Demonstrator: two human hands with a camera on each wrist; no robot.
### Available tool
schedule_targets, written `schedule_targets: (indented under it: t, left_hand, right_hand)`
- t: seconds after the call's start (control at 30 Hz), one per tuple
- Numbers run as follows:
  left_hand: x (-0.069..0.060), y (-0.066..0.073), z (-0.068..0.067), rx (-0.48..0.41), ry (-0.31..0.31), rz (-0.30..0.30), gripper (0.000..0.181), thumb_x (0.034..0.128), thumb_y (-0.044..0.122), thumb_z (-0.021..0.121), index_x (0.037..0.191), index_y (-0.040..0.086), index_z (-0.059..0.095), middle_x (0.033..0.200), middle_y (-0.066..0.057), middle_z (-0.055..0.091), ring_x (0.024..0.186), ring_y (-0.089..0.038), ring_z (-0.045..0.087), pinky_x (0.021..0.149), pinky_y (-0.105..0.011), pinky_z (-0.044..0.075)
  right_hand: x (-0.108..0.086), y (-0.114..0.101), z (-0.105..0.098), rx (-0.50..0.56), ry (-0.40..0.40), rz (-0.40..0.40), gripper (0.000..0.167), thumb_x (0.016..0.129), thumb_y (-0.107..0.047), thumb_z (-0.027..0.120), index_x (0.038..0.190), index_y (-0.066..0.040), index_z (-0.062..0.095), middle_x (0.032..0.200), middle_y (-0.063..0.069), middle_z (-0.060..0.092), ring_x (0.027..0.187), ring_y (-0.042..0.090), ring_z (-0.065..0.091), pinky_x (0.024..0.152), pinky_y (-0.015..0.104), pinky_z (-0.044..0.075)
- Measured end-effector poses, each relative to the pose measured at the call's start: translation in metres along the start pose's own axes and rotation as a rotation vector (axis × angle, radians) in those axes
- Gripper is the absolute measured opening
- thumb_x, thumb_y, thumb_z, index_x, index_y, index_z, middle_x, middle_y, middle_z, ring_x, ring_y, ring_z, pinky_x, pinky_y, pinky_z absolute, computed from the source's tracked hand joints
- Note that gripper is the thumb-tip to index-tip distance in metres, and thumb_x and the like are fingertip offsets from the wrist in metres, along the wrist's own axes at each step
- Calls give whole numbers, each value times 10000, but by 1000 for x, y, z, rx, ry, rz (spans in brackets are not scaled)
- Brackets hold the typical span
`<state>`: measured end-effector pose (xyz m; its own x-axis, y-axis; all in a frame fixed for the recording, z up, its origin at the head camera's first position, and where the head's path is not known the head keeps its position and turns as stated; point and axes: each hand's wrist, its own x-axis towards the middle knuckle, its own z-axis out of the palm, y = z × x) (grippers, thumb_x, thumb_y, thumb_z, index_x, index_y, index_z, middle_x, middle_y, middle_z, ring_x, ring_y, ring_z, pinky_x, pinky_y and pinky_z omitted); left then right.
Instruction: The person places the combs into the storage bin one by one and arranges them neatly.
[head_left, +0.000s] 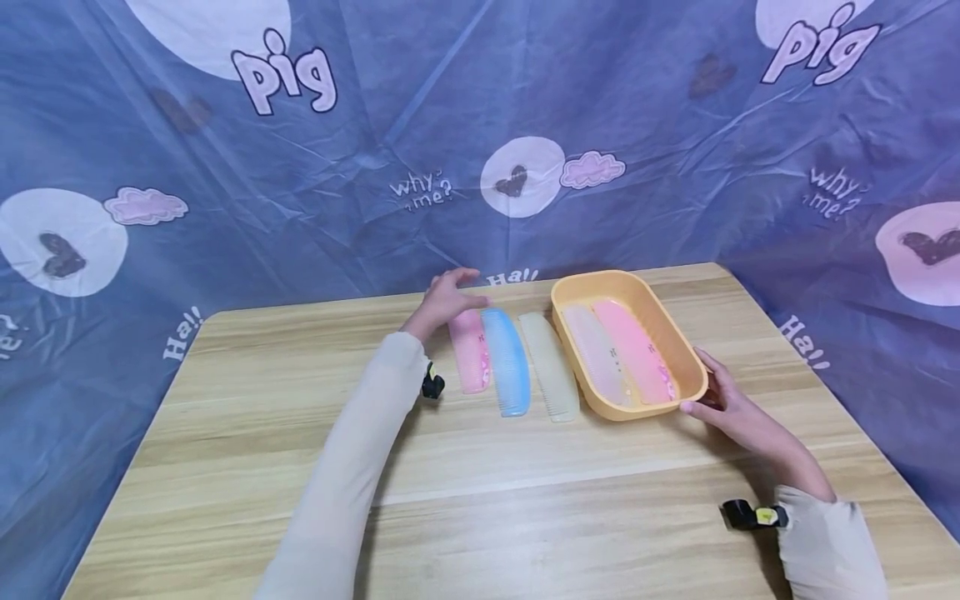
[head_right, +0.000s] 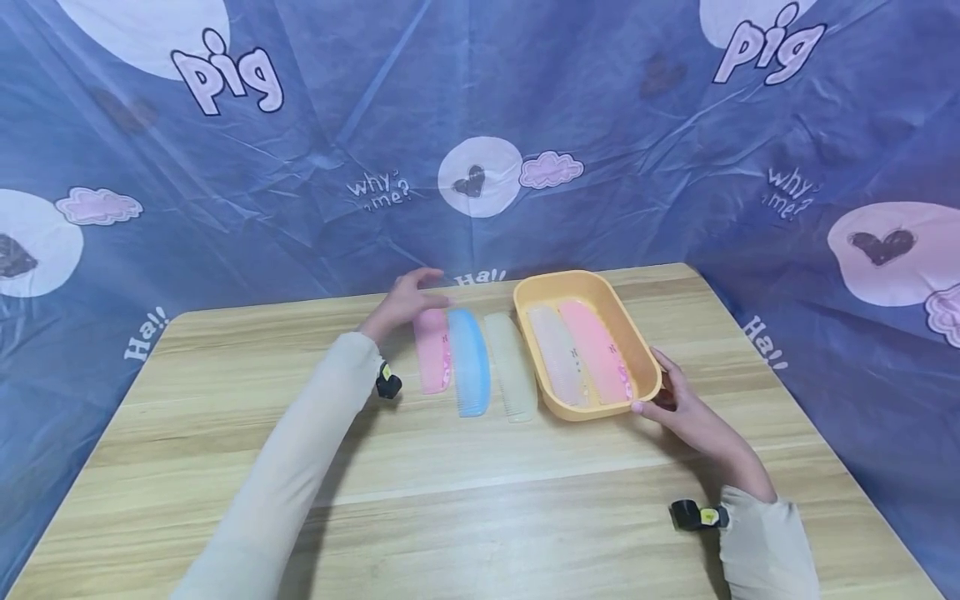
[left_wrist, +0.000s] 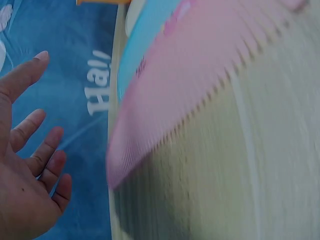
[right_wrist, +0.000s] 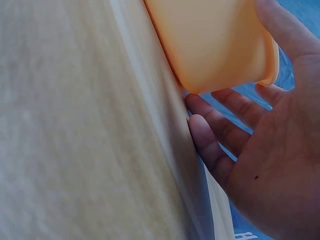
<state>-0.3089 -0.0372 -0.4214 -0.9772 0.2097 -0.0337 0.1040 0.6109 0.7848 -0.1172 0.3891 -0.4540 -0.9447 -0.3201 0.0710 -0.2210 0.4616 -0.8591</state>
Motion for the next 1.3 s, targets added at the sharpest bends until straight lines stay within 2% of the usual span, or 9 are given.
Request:
schedule_targets:
  t: [0.27, 0.4, 0.53, 0.77, 0.83, 1.13, 1.2, 1.3]
  left_hand:
    - [0, -19, -11, 1, -10, -29, 672, 789, 338, 779, 1381, 168, 511, 1427, -85, 510, 1337, -305, 326, 1135, -458, 273]
    - [-1, -27, -16, -26, -29, -58, 690, 787, 336, 784, 1385, 148, 498, 1400, -115, 523, 1328, -313, 351, 1127, -461, 295]
    - [-2, -36, -20, -24, -56, -75, 702, 797, 330, 774, 1399, 124, 477, 1387, -130, 530, 1314, -313, 413, 1118, -443, 330]
    - [1, -51, -27, -65, -78, -78, 697, 809, 274, 769, 1403, 77, 463, 1377, -165, 520, 1286, -319, 472, 1091, -427, 383]
    - [2, -55, -29, -78, -85, -83, 695, 814, 261, 764, 1407, 67, 457, 1366, -175, 515, 1277, -322, 469, 1084, -428, 388]
    - [2, -60, -31, -92, -104, -116, 700, 832, 254, 742, 1424, 53, 427, 1369, -175, 482, 1265, -317, 451, 1089, -430, 375]
    - [2, -61, -32, -90, -112, -125, 697, 834, 261, 739, 1422, 55, 428, 1360, -163, 485, 1252, -305, 455, 1093, -427, 368]
    - [2, -63, -32, -95, -127, -146, 692, 839, 269, 734, 1422, 60, 427, 1340, -142, 485, 1205, -280, 456, 1086, -421, 368]
  right_hand:
    - [0, 4, 1, 15, 1, -21, 865, 925, 27, 569, 1541, -93, -26, 1395, 467, 201, 1101, -232, 396, 863, -4, 353]
    - [-1, 5, 1, -3, 5, -20, 859, 932, 12, 568, 1545, -111, -20, 1419, 427, 219, 1113, -229, 395, 872, -3, 352]
    - [-2, 4, 2, 1, 4, -25, 852, 933, 12, 567, 1547, -117, -10, 1453, 333, 257, 1130, -228, 391, 884, -1, 356]
    - [1, 1, 3, 20, -8, 5, 862, 938, -2, 565, 1549, -138, -29, 1408, 479, 163, 1120, -247, 369, 875, -4, 344]
    - [2, 0, 2, 20, -9, 6, 861, 939, -3, 564, 1549, -135, -28, 1406, 478, 165, 1120, -246, 370, 874, -3, 346]
    - [4, 2, 2, 12, 4, -19, 851, 931, 21, 563, 1543, -98, -16, 1411, 411, 200, 1128, -231, 383, 879, -5, 352]
    - [3, 2, 2, 2, 11, -22, 856, 928, 21, 570, 1545, -105, -10, 1424, 336, 282, 1118, -216, 407, 871, -1, 357]
    - [2, 2, 3, -6, 17, -33, 861, 922, 28, 575, 1547, -112, 0, 1429, 37, 382, 1098, -189, 443, 861, 10, 368]
